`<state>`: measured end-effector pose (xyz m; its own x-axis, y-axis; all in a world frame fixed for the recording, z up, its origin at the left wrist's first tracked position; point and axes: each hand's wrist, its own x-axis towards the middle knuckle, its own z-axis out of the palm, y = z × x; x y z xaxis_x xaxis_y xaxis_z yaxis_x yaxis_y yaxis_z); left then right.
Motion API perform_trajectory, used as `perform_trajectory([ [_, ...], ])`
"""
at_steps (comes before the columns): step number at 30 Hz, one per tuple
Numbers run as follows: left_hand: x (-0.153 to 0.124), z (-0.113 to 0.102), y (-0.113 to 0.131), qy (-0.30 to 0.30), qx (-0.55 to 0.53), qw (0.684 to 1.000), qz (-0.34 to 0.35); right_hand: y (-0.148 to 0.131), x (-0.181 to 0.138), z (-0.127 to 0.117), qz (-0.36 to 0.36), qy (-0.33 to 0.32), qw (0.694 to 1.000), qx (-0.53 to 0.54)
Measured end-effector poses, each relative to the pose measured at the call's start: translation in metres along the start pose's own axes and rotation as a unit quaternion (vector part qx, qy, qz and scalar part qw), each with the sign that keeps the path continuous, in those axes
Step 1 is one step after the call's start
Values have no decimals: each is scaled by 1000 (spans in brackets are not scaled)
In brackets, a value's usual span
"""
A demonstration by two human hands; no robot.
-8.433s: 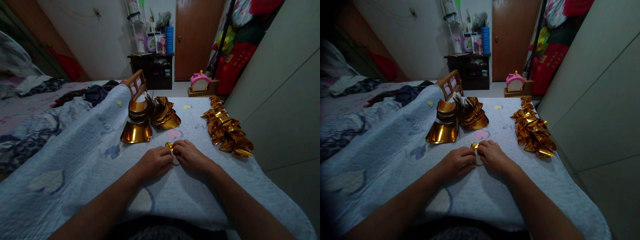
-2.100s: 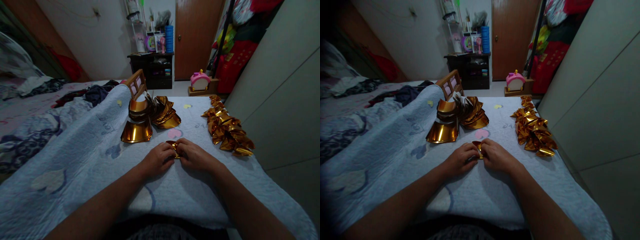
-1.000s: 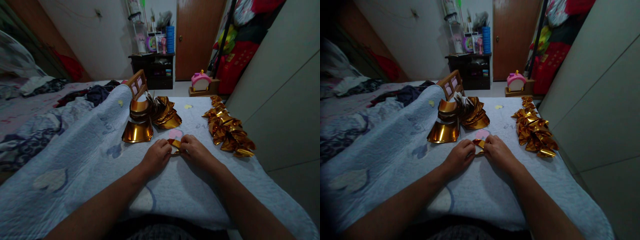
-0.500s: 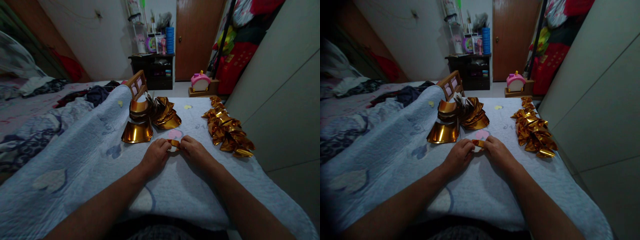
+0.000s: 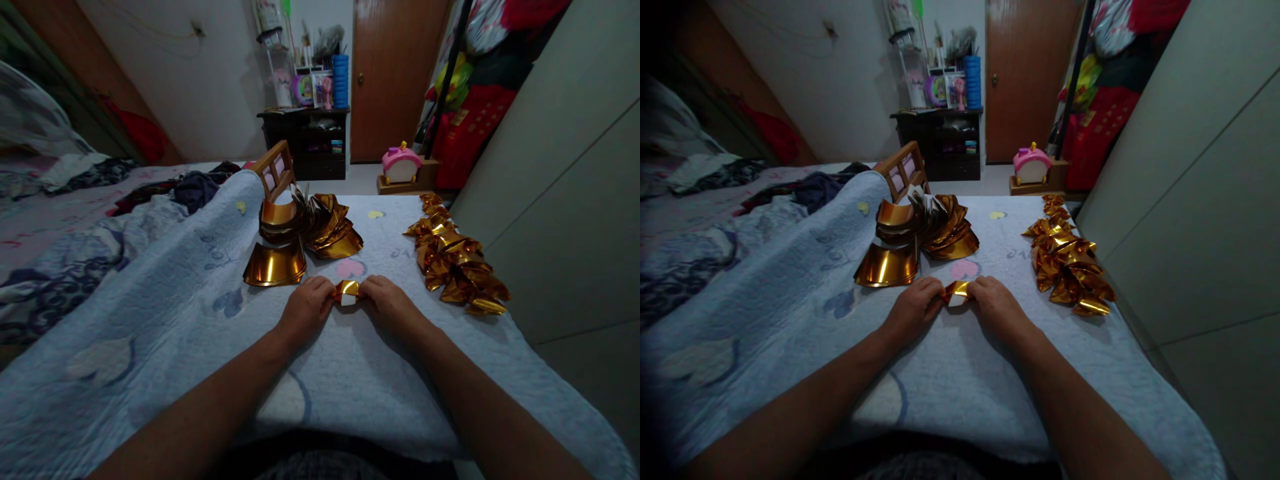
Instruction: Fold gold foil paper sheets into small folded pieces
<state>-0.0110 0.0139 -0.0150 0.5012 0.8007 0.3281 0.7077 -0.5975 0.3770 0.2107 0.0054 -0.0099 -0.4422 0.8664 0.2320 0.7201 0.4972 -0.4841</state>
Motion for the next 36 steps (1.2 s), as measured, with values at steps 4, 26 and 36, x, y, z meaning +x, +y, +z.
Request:
perform_trajectory([
  [4,-1,-1,2,2,7,999,34,-3,-1,-3,12,-19,1000,-3],
  [26,4,2,-4,-33,-70,997,-26,-3,3,-5,71,-56,996,-21],
  [36,6,1,0,-63,-25,997,-37,-6,4,-5,102,-70,990,-61],
])
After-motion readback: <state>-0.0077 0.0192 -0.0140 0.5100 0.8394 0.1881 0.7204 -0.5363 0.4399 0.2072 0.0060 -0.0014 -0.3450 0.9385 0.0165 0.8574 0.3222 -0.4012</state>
